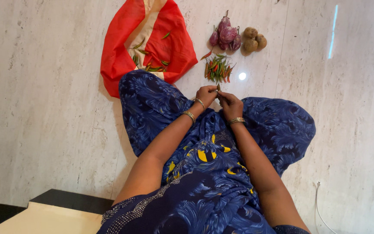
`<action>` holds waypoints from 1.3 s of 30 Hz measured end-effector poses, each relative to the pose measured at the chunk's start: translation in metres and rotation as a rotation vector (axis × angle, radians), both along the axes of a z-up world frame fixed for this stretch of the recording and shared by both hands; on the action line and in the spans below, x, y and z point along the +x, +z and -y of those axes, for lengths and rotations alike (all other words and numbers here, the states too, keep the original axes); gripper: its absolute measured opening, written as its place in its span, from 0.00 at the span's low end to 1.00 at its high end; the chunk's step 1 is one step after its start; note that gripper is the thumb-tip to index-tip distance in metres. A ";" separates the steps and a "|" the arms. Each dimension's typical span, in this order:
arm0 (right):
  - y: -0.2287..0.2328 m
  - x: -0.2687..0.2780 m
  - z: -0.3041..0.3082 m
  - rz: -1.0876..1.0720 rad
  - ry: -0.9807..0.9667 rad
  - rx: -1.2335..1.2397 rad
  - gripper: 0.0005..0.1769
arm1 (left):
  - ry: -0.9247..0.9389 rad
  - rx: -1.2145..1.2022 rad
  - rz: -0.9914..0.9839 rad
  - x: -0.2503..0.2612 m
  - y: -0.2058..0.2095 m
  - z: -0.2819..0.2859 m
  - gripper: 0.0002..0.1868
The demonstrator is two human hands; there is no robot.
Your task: The person sits on the floor and sorts green and red chilies from a red cloth onto the floor. They handle the chilies one by one, removing stems and placing them into a growing pile.
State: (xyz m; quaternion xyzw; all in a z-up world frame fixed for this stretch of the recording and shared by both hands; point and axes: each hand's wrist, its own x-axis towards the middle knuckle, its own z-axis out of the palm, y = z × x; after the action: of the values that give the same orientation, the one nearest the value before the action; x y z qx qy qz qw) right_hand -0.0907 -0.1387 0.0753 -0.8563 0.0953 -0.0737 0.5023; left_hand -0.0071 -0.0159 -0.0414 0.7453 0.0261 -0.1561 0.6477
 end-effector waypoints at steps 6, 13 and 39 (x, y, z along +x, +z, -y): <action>0.000 -0.001 0.002 0.070 0.083 -0.113 0.16 | 0.056 -0.129 -0.186 0.003 0.019 -0.005 0.17; -0.001 -0.002 0.001 0.039 0.155 -0.194 0.14 | 0.027 -0.031 -0.080 0.006 0.024 -0.009 0.17; -0.003 -0.005 0.003 -0.149 0.262 -0.335 0.12 | 0.082 0.428 0.327 0.118 0.061 -0.003 0.13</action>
State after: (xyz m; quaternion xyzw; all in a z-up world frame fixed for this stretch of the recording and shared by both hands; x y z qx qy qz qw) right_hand -0.0960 -0.1419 0.0726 -0.9360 0.0067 0.0406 0.3497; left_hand 0.1108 -0.0129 0.0201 0.8788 -0.0162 0.0015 0.4769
